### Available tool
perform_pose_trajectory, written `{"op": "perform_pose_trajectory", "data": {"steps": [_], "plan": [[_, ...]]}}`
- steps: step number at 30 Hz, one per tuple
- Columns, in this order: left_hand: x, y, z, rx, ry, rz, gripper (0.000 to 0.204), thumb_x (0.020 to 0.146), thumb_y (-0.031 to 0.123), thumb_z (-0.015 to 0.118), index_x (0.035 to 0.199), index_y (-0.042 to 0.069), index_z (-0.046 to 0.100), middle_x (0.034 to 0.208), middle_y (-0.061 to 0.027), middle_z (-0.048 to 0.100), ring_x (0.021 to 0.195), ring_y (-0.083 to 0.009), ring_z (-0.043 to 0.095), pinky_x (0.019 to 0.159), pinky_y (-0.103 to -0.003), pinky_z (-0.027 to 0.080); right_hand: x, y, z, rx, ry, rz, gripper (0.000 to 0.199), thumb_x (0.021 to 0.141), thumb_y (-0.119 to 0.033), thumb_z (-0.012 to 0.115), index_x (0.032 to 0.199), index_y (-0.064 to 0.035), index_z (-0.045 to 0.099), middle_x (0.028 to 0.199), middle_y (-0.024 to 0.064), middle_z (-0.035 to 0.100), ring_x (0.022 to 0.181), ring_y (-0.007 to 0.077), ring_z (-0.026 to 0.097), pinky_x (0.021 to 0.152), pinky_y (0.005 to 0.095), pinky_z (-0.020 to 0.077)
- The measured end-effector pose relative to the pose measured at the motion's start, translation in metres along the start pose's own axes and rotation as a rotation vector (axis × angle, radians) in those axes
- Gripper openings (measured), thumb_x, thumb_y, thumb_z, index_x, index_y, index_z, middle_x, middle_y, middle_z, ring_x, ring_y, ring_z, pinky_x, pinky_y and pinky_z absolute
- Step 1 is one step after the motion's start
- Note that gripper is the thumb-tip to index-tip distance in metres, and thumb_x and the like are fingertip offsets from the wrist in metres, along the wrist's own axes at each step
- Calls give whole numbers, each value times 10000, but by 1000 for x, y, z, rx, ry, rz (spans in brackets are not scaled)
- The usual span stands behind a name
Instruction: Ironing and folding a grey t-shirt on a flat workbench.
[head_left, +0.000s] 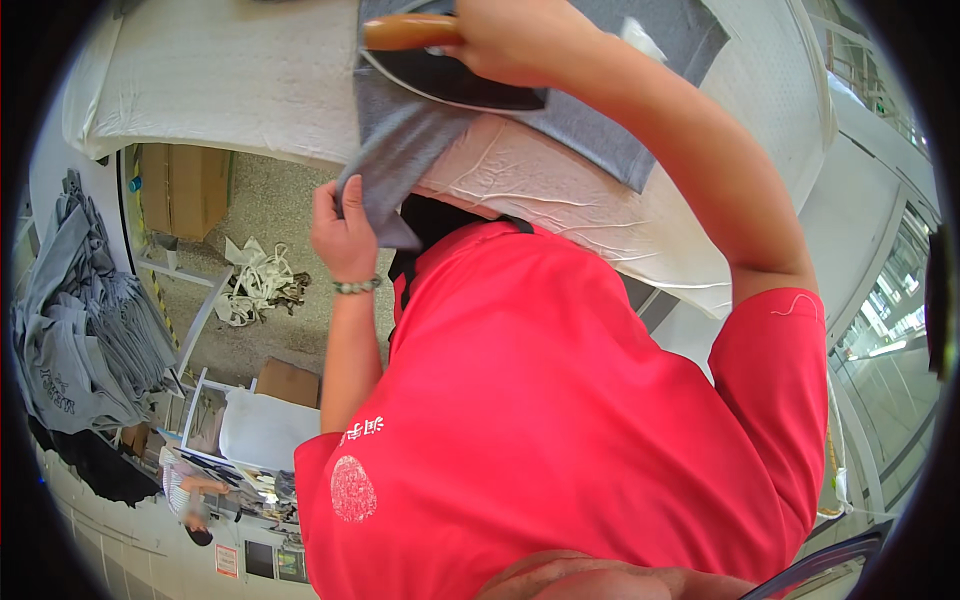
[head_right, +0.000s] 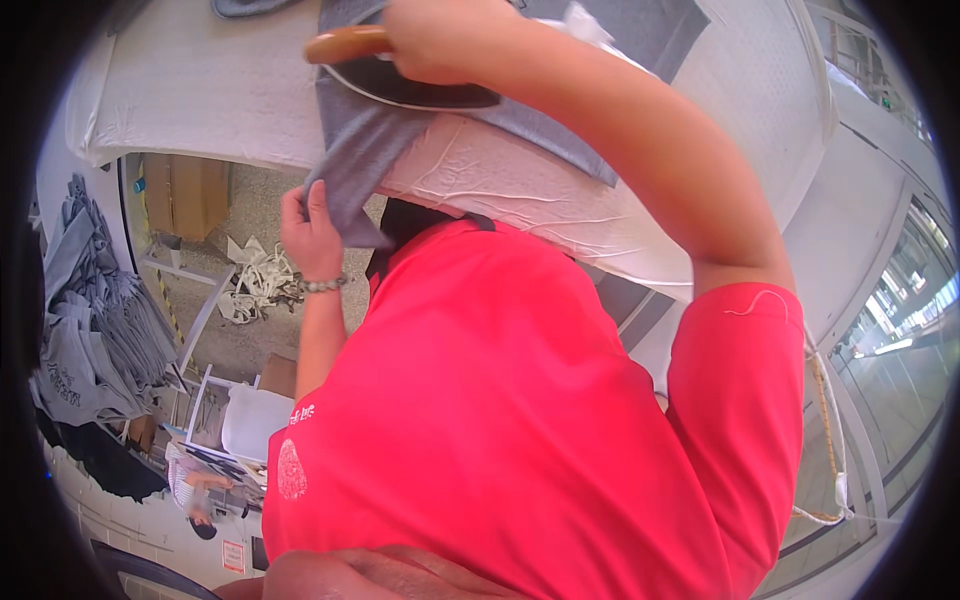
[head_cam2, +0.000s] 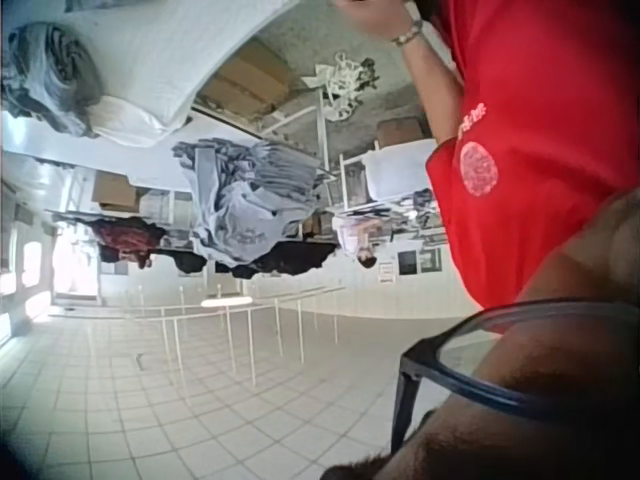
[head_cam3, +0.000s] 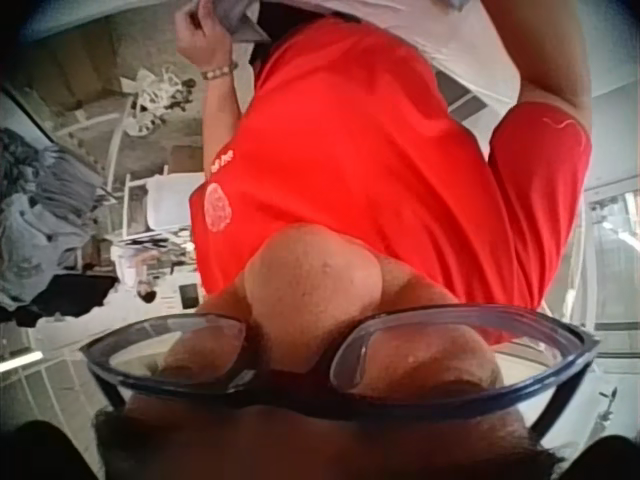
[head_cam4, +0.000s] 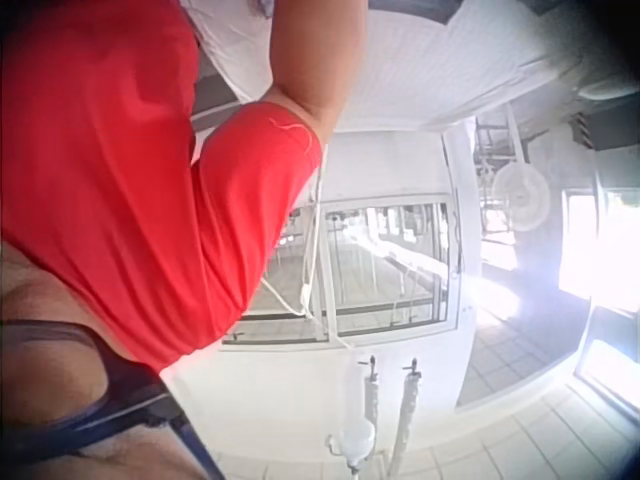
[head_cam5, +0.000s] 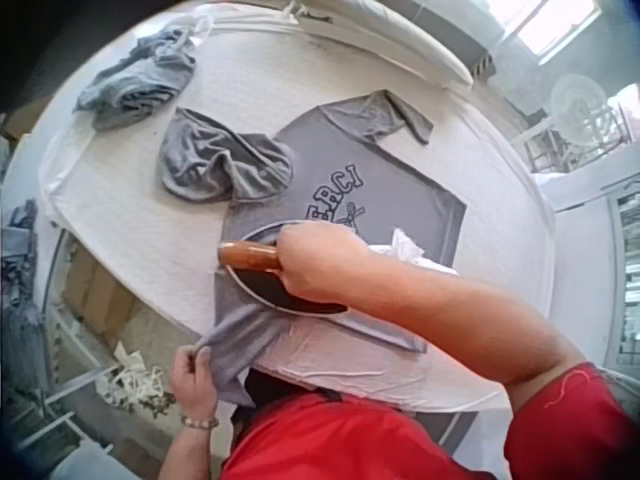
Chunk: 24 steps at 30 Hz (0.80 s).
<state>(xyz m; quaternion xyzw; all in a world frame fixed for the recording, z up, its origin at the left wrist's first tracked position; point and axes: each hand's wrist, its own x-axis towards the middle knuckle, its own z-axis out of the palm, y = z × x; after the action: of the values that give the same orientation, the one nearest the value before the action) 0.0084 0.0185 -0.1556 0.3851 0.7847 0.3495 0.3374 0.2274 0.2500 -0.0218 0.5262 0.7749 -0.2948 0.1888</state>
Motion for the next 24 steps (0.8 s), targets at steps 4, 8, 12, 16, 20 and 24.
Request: {"op": "perform_pose_trajectory", "data": {"steps": [4,8,12,16,20,24], "plan": [[27,-2,-24,346,-62,202,236,989,271,726,1006,38,693,924,-106,703,836,-217,658,780,-348,518,-59,60,49,-38,77,-33,321,945,-294,661,1117,-25,628,919,220,724,885,448,694,778,538,545],[39,33,-7,523,31,675,198,963,236,740,1054,61,726,1019,-106,729,948,-275,689,864,-385,530,-141,114,88,-18,-109,150,417,911,-232,687,1275,-59,581,946,225,727,897,446,695,788,541,543],[20,87,63,336,-253,1001,192,921,182,729,1087,88,744,1094,-86,718,1049,-283,671,919,-420,515,-217,193,131,157,172,401,528,931,-258,692,1428,-162,542,978,212,735,933,426,706,819,512,557],[-13,113,139,255,-445,1134,222,872,170,725,1080,94,742,1080,-64,697,1027,-271,659,915,-422,493,-245,254,154,411,440,680,498,962,-281,694,1427,-149,573,1014,180,737,956,397,707,837,496,553],[-31,117,170,298,-512,1137,228,836,165,733,1053,97,738,1054,-52,684,1021,-260,650,905,-417,481,-244,244,143,-88,768,522,404,905,-231,736,1290,-130,666,1104,105,724,1030,317,689,877,441,540],[-49,121,180,339,-559,1160,205,821,154,729,1019,102,733,1047,-47,680,1025,-249,644,903,-414,469,-213,163,175,123,854,8,391,834,-199,780,1210,-141,689,1153,66,687,1081,273,656,922,404,526]]}}
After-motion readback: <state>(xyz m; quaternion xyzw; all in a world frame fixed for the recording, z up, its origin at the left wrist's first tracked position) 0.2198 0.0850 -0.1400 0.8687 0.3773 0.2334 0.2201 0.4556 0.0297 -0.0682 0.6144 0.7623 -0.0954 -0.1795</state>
